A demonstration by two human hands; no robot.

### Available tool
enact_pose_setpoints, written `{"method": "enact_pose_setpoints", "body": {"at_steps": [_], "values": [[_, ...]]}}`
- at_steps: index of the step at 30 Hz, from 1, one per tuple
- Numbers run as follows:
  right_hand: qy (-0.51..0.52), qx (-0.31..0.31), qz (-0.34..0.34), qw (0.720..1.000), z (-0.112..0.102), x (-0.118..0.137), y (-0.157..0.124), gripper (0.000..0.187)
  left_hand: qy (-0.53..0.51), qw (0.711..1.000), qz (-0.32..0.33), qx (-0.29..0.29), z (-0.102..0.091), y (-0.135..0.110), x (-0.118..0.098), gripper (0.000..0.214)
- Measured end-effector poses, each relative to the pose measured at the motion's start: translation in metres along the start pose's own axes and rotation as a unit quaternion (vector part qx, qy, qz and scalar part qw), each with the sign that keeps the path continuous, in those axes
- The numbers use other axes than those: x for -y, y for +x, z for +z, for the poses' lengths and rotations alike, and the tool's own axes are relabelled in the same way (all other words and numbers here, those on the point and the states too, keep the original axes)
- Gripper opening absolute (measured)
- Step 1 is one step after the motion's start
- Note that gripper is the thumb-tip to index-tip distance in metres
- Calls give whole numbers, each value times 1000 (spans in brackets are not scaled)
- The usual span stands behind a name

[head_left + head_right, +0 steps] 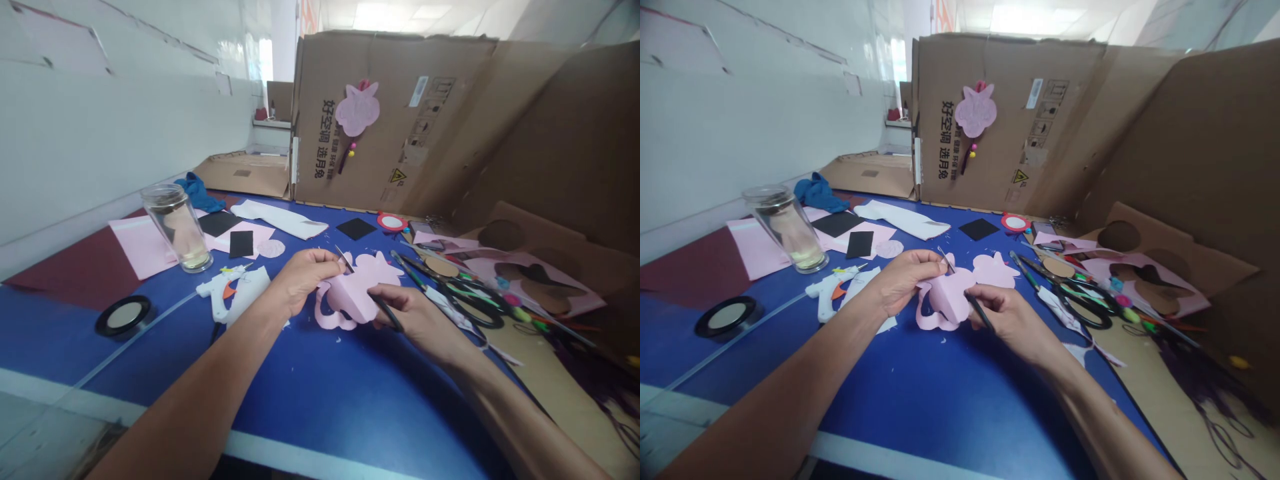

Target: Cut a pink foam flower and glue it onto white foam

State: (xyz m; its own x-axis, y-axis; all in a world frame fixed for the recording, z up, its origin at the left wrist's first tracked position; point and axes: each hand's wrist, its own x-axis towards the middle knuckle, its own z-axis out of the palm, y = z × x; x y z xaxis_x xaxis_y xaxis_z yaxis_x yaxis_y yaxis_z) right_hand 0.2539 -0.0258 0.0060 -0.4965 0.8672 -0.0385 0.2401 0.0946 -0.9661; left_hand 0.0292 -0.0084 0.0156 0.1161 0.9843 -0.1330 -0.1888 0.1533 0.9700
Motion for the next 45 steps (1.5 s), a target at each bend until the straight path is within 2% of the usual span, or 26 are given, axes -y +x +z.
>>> {"method": "enact_pose_setpoints", "body": {"at_steps": [12,18,27,45], "values": [[-22,1,-10,1000,0,3,-1,40,-26,1000,12,-10,1,2,0,11],[-37,5,-12,999,0,4,-2,48,-13,999,18,-24,2,0,-1,11],[-64,20,-24,997,-1,6,-3,51,38,999,33,-16,0,0,-4,5],[-57,27,-5,998,-1,8,-6,46,26,999,20,15,-4,2,-4,7]]}}
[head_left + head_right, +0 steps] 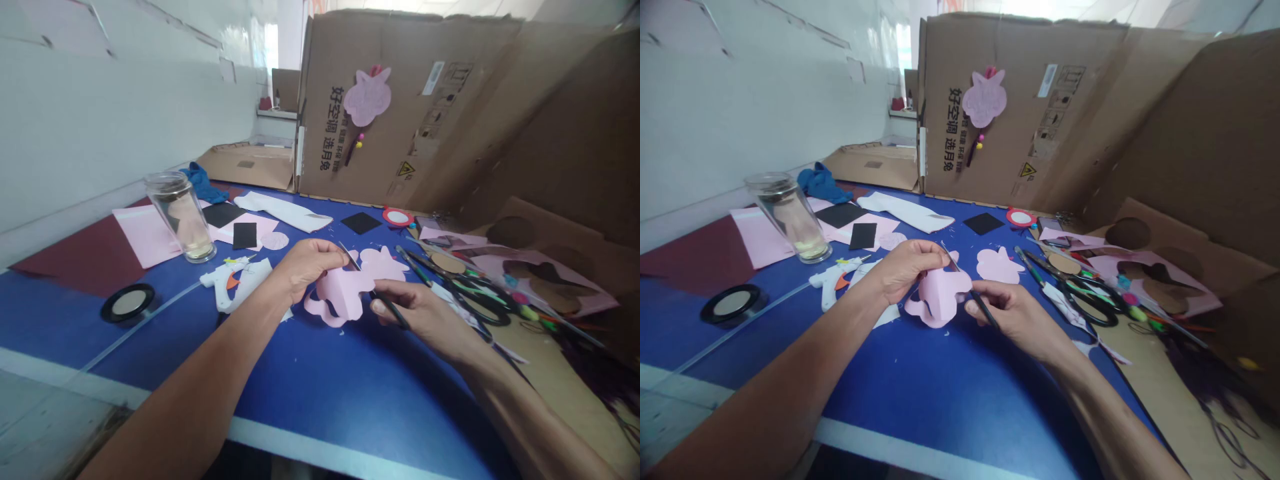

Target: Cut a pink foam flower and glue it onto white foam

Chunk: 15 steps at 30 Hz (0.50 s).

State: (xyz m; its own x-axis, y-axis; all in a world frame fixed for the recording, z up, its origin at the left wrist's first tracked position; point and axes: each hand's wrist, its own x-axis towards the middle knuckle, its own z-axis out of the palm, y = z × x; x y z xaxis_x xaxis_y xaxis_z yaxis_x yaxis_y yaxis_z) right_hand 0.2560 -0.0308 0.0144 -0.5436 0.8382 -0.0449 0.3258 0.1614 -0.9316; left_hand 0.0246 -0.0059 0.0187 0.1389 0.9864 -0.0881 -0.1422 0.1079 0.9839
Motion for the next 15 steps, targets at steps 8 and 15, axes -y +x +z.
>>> {"method": "enact_pose_setpoints", "body": {"at_steps": [8,15], "values": [[4,14,0,1000,0,2,1,44,4,1000,-3,-4,1,0,0,8],[2,10,-3,1000,2,3,1,44,8,1000,-3,-4,1,0,0,8]]}}
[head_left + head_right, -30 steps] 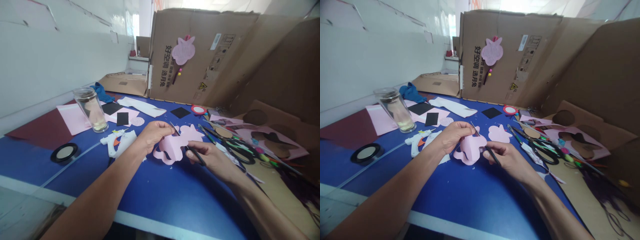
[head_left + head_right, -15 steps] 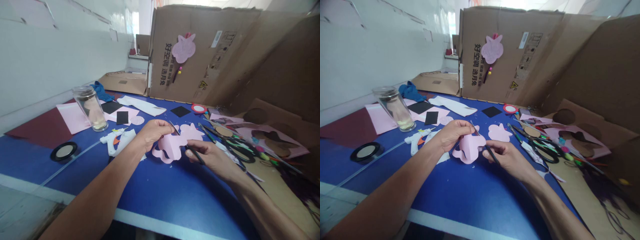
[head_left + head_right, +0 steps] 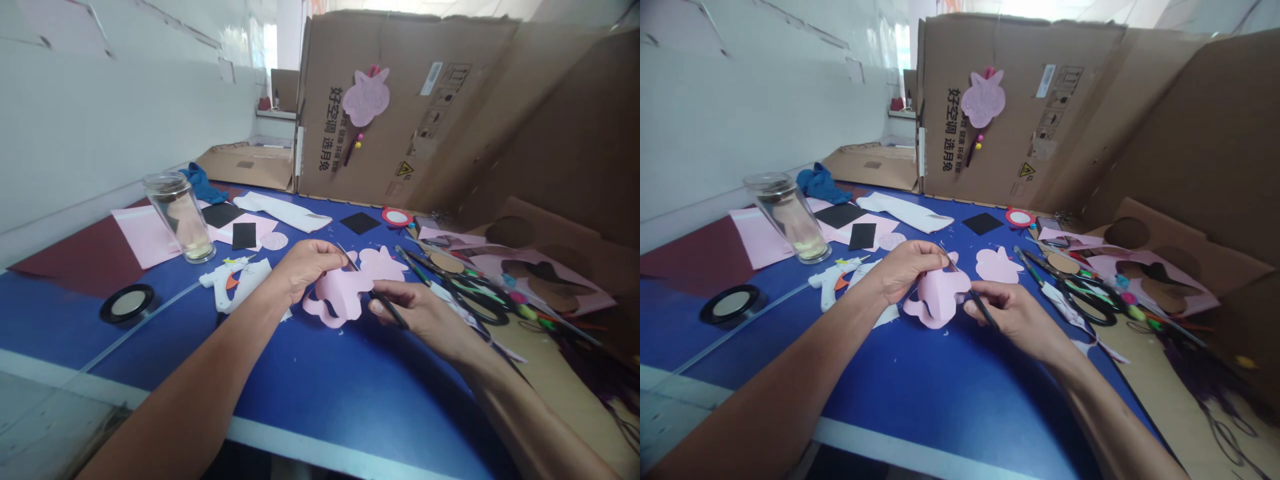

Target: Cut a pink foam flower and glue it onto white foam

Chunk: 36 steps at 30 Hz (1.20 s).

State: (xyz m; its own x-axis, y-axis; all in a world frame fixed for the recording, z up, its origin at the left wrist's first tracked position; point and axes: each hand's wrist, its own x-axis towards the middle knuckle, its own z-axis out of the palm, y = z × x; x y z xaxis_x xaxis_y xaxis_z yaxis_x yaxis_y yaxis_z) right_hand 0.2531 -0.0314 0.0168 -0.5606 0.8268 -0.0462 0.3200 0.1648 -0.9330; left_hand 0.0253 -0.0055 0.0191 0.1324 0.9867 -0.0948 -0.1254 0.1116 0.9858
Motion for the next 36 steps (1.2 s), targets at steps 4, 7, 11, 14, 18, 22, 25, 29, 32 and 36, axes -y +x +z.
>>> {"method": "enact_pose_setpoints", "body": {"at_steps": [4,7,11,14,18,22,25,29,32,36], "values": [[-2,4,-2,1000,0,-1,-1,41,2,1000,-7,0,-1,0,-1,9],[-7,4,-4,1000,-1,-2,-1,39,15,1000,-16,2,-2,0,-1,9],[-12,-3,-4,1000,-2,-3,0,37,21,999,-27,0,-3,0,-1,10],[-21,-16,-5,1000,-2,-2,1,40,28,999,-31,-13,-2,-1,-2,9],[-33,-29,-3,999,-2,-1,1,43,26,999,-36,-21,-1,-1,-4,6],[-33,-29,6,999,-2,-2,1,45,3,999,-34,-20,0,-1,-3,7],[-34,-29,10,999,0,-1,1,47,-14,999,-27,-12,1,-1,-1,6],[-33,-27,12,999,-1,-1,0,46,-14,1000,-18,-18,2,-1,0,8],[-32,-16,12,999,-3,-4,-1,44,-12,1000,-21,-18,3,0,0,11],[-23,-1,15,1000,-4,-7,-2,43,-5,1000,-25,-19,2,0,0,11]]}}
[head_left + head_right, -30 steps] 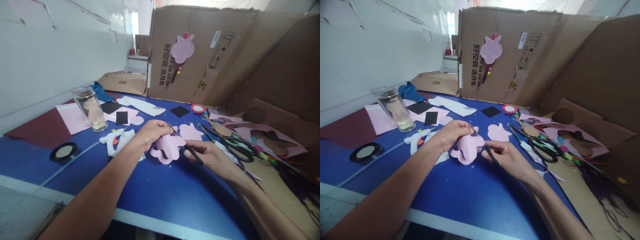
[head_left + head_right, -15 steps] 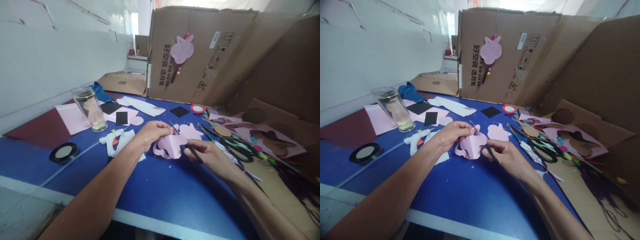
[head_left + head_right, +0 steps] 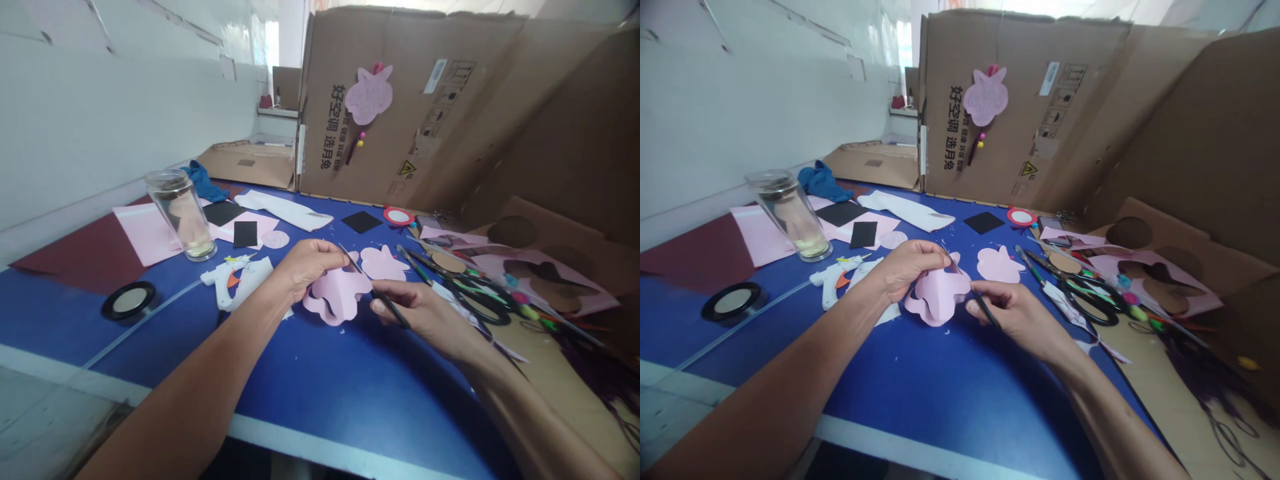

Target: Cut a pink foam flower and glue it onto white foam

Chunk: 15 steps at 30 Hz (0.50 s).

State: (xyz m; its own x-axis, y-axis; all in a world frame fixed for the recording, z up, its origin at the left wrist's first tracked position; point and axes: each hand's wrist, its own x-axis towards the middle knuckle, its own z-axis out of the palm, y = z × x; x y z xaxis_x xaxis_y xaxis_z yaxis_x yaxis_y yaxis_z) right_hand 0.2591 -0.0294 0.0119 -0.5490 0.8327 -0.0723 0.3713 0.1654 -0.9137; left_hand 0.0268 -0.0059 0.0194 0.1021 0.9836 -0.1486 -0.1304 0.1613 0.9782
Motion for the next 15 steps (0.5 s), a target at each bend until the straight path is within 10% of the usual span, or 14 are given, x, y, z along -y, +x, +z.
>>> {"method": "enact_pose_setpoints", "body": {"at_steps": [15], "values": [[6,-7,-7,1000,1,4,1,45,18,1000,4,3,-3,1,2,6]]}}
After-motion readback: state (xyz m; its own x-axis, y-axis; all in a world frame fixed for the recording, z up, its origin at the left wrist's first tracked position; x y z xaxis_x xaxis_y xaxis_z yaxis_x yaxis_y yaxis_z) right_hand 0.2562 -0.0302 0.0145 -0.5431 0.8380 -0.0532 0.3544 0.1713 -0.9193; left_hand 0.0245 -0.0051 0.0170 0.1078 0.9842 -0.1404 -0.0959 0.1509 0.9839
